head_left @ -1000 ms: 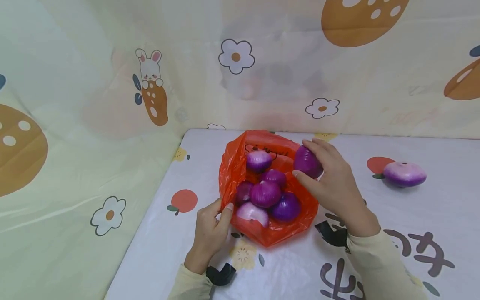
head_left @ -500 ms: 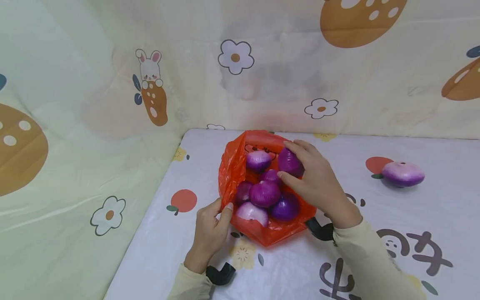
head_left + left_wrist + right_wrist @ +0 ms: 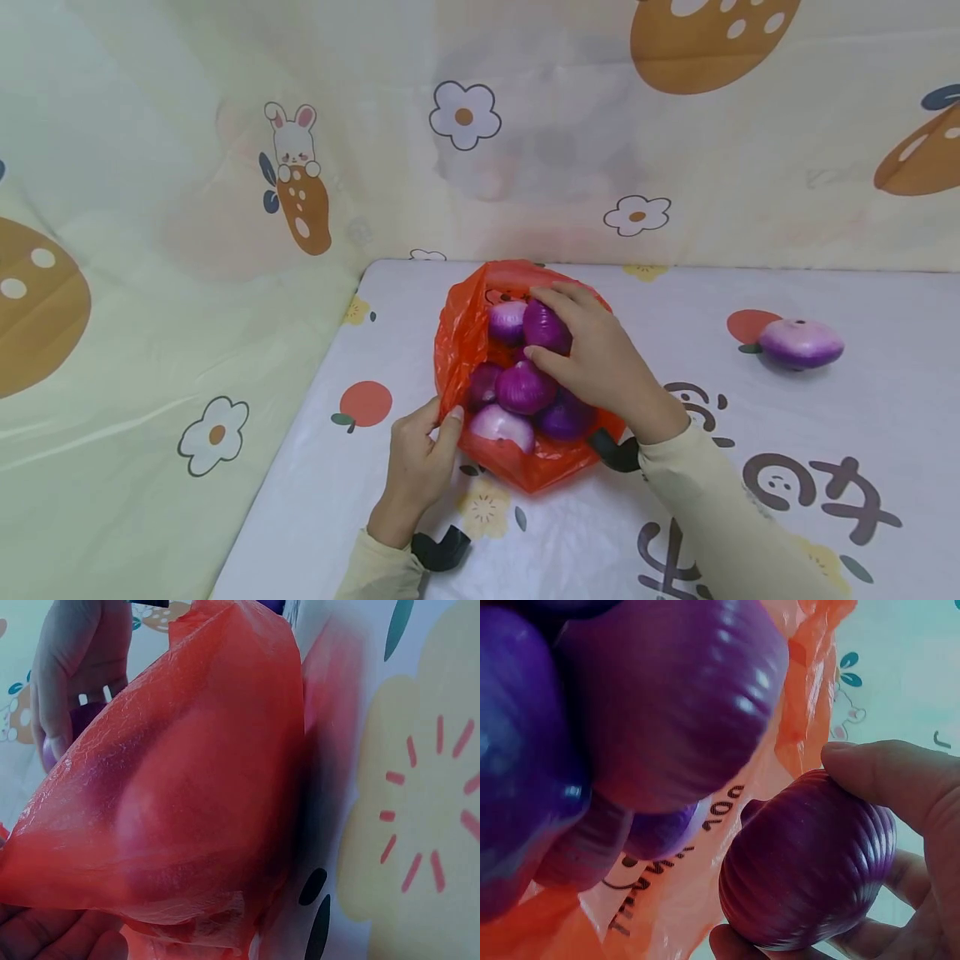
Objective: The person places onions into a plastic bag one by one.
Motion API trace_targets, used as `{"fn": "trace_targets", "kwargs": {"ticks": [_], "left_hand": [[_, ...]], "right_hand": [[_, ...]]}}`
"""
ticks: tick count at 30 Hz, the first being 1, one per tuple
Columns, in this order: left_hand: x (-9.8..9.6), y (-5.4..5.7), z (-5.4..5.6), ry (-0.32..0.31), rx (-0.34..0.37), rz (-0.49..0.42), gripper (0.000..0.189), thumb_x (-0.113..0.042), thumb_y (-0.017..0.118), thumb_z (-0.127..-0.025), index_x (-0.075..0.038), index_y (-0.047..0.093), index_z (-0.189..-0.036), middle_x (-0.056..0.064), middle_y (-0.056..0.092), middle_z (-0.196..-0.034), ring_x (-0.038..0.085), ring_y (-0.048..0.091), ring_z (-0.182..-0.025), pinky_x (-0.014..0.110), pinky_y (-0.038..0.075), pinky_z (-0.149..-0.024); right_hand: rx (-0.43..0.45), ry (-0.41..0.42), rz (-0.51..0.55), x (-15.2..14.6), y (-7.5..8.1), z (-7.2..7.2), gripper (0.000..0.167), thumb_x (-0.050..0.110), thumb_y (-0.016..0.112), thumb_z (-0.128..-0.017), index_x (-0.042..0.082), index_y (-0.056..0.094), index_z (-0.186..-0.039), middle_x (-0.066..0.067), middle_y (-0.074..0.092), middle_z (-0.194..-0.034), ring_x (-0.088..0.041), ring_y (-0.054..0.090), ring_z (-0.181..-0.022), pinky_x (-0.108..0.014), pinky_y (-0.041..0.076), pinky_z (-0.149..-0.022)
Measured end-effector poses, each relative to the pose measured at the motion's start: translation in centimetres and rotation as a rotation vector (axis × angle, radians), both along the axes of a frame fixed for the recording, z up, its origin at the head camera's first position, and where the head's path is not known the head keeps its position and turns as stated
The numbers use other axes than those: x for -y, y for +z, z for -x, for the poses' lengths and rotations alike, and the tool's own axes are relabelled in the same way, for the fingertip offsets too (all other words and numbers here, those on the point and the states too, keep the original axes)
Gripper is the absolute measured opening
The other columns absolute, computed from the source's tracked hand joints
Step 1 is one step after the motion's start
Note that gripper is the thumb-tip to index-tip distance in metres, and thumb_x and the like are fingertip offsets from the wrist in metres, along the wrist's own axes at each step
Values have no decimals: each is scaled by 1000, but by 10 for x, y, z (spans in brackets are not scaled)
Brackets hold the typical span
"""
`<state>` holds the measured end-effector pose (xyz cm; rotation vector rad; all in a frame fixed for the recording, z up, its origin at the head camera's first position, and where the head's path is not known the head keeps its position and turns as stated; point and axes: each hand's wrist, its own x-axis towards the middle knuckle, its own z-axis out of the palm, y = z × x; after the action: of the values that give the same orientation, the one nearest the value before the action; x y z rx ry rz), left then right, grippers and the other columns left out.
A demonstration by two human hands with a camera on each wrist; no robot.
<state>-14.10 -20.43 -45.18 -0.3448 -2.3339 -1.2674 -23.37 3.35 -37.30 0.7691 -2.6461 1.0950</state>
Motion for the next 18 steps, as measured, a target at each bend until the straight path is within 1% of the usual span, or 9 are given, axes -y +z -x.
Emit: {"fn": "trace_targets", "kwargs": {"ticks": [5,12,15,18], "left_hand": [[1,0,0,0,-1,1,20,-8,57,-100,2,74,-101,12,79,-100,23,77,-99,42,63,-86],[1,-1,0,6,5,7,20,-9,57,-100,1,75,-102,11,80,-101,21,77,-99,41,63,-86],[1,-2,0,7,3,12,20,-9,57,-100,1,75,-103,10,80,-101,21,77,-99,40,63,-85],[0,-2,0,8,6,13,20,-10,57,-100,0,75,-103,10,80,-101,20,77,-99,40,63,-85]], "right_hand": [[21,16,-26,10,0,1,74,23,82,-87,9,52,-152,-18,47,-155,-40,53,-133,-62,56,-96],[41,42,-81,22,-3,0,79,22,84,-85,10,49,-155,-21,46,-156,-41,51,-137,-60,56,-96],[36,43,-92,25,-4,-1,80,22,84,-85,12,48,-156,-22,46,-156,-42,50,-137,-60,55,-97],[12,39,-95,27,-5,-2,80,23,84,-86,12,47,-156,-23,47,-155,-42,51,-136,-60,55,-98]]}}
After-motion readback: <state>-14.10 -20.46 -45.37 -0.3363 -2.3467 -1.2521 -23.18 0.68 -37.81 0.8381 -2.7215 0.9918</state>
